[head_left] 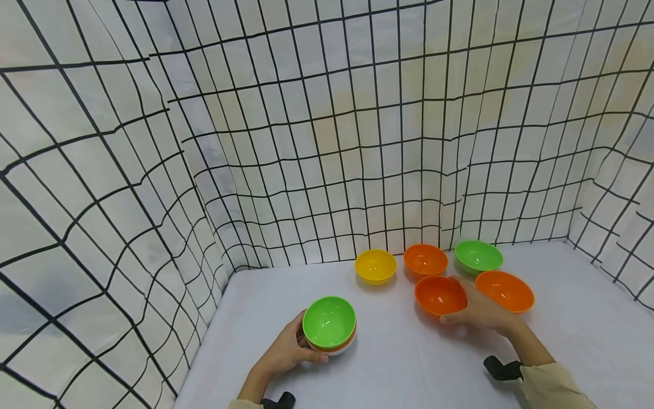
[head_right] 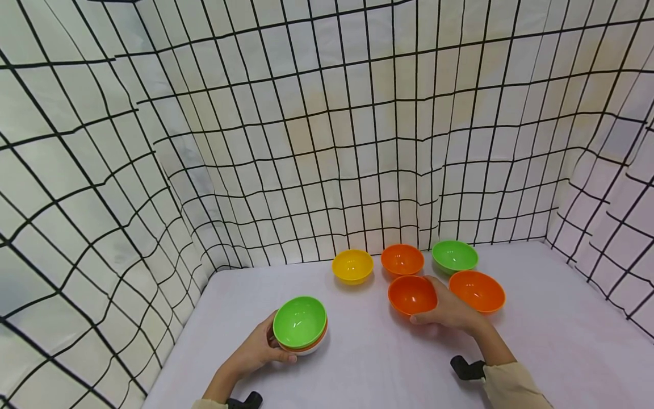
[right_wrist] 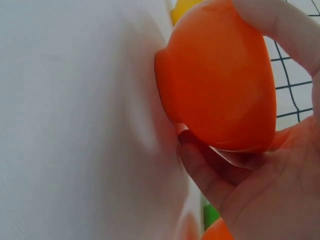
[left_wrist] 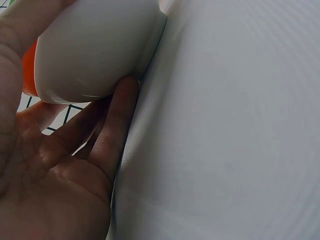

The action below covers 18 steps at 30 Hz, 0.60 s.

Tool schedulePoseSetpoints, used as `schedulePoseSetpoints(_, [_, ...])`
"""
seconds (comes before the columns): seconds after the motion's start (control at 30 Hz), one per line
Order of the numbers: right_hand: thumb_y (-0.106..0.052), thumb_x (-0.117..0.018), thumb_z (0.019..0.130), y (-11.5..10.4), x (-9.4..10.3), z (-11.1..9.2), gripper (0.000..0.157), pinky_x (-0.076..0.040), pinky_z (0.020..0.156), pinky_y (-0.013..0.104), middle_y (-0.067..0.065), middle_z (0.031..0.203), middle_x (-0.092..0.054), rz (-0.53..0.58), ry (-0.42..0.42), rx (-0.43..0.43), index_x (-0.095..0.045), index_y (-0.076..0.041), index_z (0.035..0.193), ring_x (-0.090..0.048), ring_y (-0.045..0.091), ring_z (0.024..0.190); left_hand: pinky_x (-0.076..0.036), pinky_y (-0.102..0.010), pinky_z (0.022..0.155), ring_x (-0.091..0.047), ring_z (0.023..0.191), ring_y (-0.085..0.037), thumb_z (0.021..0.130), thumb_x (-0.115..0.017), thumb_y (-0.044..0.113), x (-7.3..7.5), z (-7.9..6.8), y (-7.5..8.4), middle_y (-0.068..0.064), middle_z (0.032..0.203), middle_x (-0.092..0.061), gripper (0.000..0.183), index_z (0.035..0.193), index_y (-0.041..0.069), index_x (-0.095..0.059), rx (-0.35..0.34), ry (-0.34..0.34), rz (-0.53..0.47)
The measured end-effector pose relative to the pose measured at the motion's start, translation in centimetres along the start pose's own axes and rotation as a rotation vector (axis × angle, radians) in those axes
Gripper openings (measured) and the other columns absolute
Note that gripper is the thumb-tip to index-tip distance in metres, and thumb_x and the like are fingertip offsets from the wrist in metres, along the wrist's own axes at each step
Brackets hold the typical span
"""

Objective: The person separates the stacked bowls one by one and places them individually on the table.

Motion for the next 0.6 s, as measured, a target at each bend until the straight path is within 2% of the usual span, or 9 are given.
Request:
schedulePoseSetpoints(0.23, [-0.043, -0.084, 0.081, -0.3, 0.2, -0.1, 0.113, -0.041, 0.111, 0.071, 0.025, 0.163, -0.027, 0.0, 0.006, -0.006, -0.015, -0.003, 0.161, -0.037, 0.046, 0.142, -0.042, -0.031, 0.12, -0.042, 0.148, -0.033, 0.069, -0.094, 0.01, 0.0, 0.0, 0.0, -0.006, 0.158, -0.046, 0.105, 0.157, 0.022, -0.036, 0.001, 0.006, 0.01])
schedulePoseSetpoints(0.4, [-0.042, -0.081, 0.084, -1.4, 0.5, -0.3, 0.107, -0.044, 0.111, 0.069, 0.025, 0.163, -0.028, 0.01, 0.036, 0.036, -0.016, -0.002, 0.16, -0.036, 0.047, 0.142, -0.042, -0.031, 0.12, -0.041, 0.149, -0.032, 0.07, -0.094, 0.01, 0.0, 0.0, -0.2, -0.005, 0.158, -0.046, 0.105, 0.156, 0.022, -0.036, 0.003, 0.005, 0.002])
schedulePoseSetpoints(0.6, [-0.042, -0.081, 0.085, -3.4, 0.8, -0.7, 0.104, -0.045, 0.109, 0.07, 0.024, 0.16, -0.032, -0.031, 0.081, 0.081, -0.019, -0.003, 0.159, -0.035, 0.048, 0.143, -0.043, -0.031, 0.12, -0.042, 0.148, -0.031, 0.069, -0.095, 0.012, 0.1, 0.1, -0.3, -0.004, 0.157, -0.047, 0.105, 0.156, 0.023, -0.037, 0.004, 0.009, 0.007])
Point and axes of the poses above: each hand's wrist, its own z-axis towards the middle knuckle, its own x-axis out of the back of the hand, y = z × x, the point moved 4 cm from there along z, towards the middle knuckle
